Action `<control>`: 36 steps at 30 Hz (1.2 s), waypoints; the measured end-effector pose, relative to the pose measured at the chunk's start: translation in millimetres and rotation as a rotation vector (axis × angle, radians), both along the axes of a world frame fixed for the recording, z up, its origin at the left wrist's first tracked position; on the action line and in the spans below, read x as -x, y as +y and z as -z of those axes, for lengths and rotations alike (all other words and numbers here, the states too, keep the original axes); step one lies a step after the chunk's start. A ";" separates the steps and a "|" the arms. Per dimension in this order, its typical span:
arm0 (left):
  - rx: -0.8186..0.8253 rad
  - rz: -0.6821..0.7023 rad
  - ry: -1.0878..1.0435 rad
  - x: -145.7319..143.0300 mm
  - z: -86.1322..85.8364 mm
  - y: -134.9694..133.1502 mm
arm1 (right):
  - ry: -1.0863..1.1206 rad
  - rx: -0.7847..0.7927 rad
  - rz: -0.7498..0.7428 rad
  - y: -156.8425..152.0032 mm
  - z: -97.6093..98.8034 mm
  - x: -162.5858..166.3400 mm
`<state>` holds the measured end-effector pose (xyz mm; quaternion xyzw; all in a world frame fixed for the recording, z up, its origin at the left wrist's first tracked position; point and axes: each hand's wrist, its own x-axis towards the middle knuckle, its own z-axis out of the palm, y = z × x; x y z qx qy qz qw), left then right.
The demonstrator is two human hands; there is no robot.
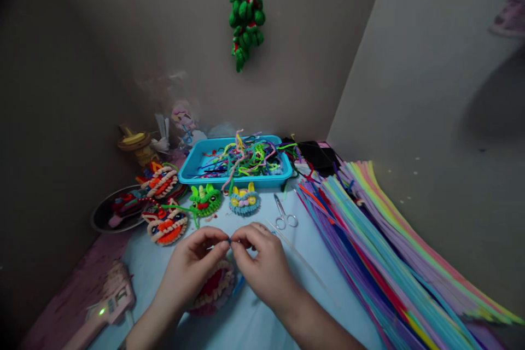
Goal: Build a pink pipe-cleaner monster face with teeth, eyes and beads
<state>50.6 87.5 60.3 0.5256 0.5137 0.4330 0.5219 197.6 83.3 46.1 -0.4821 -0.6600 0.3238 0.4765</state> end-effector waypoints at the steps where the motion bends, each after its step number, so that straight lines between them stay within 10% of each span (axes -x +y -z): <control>1: 0.000 -0.001 0.007 0.3 0.0 0.1 | 0.013 0.020 -0.008 0.1 -0.5 -0.3; 19: 0.105 -0.075 -0.204 -2.9 8.8 -0.3 | 0.450 0.460 -0.147 4.6 10.0 -0.6; 36: -0.006 -0.146 -0.133 -2.3 3.7 -1.3 | 0.575 0.469 -0.083 10.6 -5.7 -16.3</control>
